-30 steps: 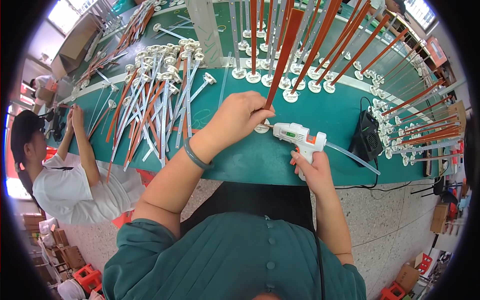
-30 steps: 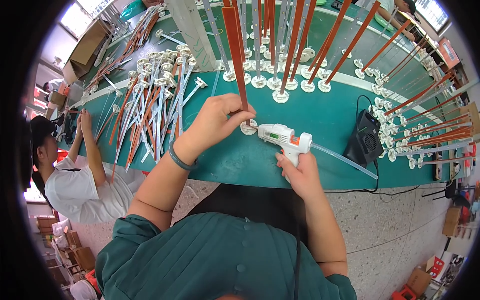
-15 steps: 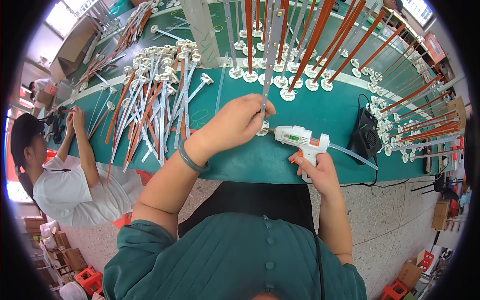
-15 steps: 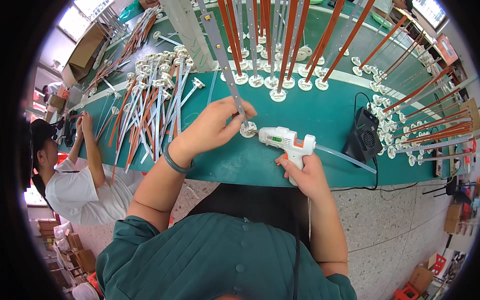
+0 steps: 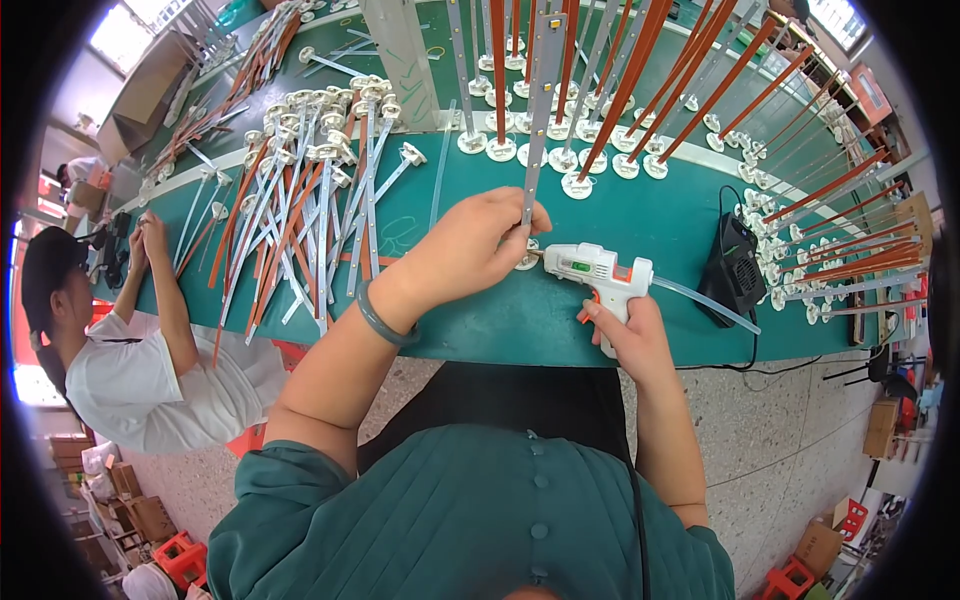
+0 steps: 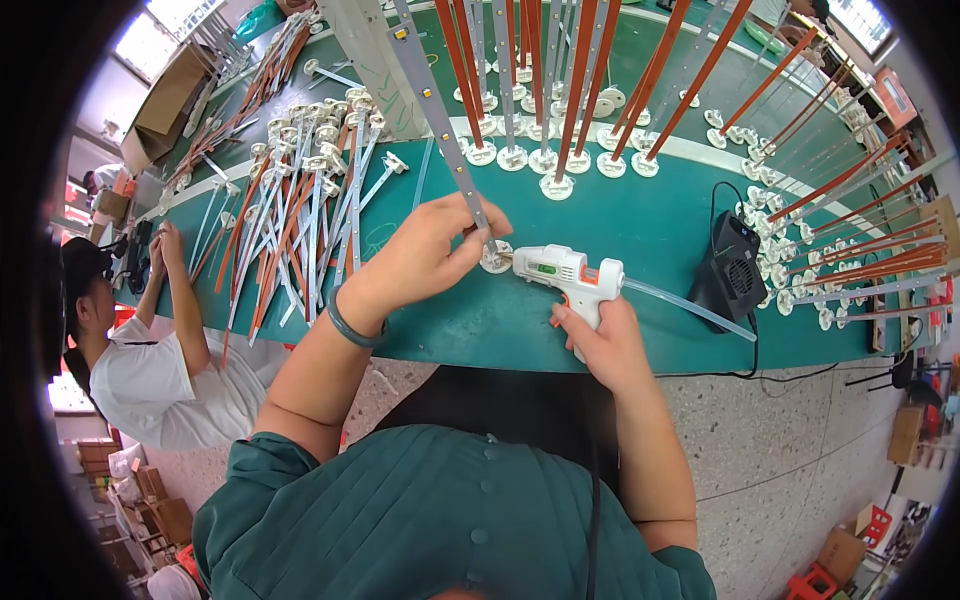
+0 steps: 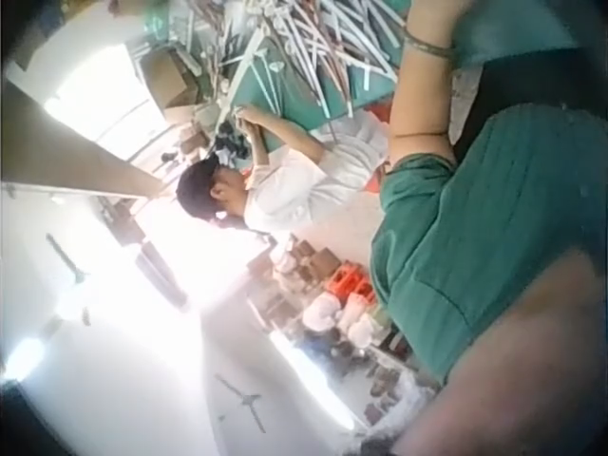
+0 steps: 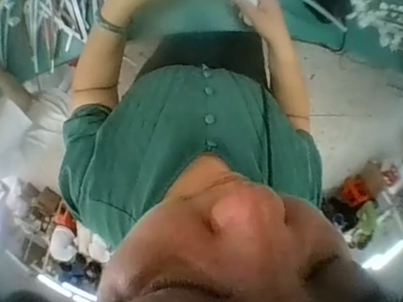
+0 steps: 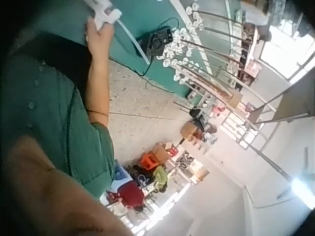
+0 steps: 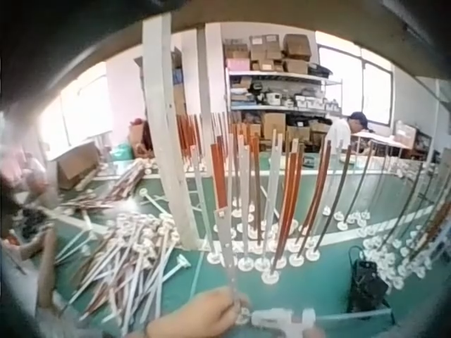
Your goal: Using a hot glue gun to attach wooden sticks to small white plastic bases on a factory assembly line.
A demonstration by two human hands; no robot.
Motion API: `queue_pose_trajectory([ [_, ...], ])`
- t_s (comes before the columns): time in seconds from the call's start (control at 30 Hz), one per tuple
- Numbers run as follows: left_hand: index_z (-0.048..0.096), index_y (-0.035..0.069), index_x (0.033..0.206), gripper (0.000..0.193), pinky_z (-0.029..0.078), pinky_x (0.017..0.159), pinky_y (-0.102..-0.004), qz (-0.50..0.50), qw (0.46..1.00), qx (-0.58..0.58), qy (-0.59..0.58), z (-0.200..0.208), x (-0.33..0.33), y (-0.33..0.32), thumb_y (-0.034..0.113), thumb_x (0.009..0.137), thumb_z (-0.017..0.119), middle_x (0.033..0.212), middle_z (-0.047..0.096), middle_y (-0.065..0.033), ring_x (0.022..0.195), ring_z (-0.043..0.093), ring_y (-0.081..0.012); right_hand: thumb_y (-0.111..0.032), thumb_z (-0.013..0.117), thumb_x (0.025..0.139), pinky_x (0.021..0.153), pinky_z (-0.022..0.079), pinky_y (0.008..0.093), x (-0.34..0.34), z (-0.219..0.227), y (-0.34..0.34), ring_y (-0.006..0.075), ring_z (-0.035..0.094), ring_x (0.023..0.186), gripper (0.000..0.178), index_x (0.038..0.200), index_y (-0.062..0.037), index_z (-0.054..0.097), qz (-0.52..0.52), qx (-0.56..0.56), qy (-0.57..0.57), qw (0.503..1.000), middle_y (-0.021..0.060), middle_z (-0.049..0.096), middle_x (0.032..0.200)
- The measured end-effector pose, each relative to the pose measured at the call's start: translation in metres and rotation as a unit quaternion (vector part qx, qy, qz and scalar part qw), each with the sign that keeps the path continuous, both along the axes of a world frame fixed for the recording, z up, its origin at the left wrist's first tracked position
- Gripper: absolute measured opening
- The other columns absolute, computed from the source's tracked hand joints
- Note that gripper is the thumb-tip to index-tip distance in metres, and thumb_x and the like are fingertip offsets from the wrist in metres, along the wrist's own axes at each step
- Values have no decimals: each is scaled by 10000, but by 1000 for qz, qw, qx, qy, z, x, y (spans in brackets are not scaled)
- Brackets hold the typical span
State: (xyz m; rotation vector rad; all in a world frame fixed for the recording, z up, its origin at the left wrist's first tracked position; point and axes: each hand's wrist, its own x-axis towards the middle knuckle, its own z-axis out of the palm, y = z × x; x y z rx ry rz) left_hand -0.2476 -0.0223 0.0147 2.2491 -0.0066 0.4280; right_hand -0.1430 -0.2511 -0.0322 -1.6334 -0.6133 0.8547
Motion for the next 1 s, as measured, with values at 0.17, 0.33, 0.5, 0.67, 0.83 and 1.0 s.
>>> queue_pose_trajectory([
  [0.17,633,-19,955,184,510,742,-367,-6,1000,6,-9,-3,0,1,-3,842,489,923,649,-146,845,636,-278,-99,647,876,508,417,220,-1,1,0,72,545,581,165,984,7,581,-13,5,20,1000,57,630,777],
  [0.33,633,-19,955,184,511,742,-369,-5,1000,4,-14,-2,0,1,-3,841,489,924,648,-146,848,636,-279,-104,651,875,507,409,217,2,1,0,76,549,582,174,990,3,575,-15,-9,27,999,53,627,772],
  [0.5,635,-18,966,193,509,755,-368,1,1000,8,-7,0,-1,0,-5,842,488,913,647,-147,851,635,-283,-122,649,877,514,402,211,5,3,-4,84,560,589,211,1024,4,567,-12,-22,28,999,70,656,815],
  [0.67,638,-6,998,196,504,793,-368,48,990,77,-106,-6,-1,16,-29,847,515,995,613,-156,868,627,-297,-158,639,877,540,423,221,7,3,-26,110,587,617,328,1132,25,545,-47,81,110,990,128,684,1016],
  [0.83,638,5,1055,204,504,807,-367,87,991,62,-86,-1,22,30,-16,873,546,1001,629,-163,907,637,-310,-166,623,888,547,444,243,10,0,-48,130,596,618,312,1132,15,548,-122,69,114,984,60,606,831],
  [1.0,642,11,1053,196,506,808,-365,97,988,80,-90,-12,56,39,6,876,558,966,655,-164,909,645,-309,-176,626,888,539,454,259,10,-1,-50,125,592,607,298,1118,-2,554,-120,59,113,984,73,610,862],
])
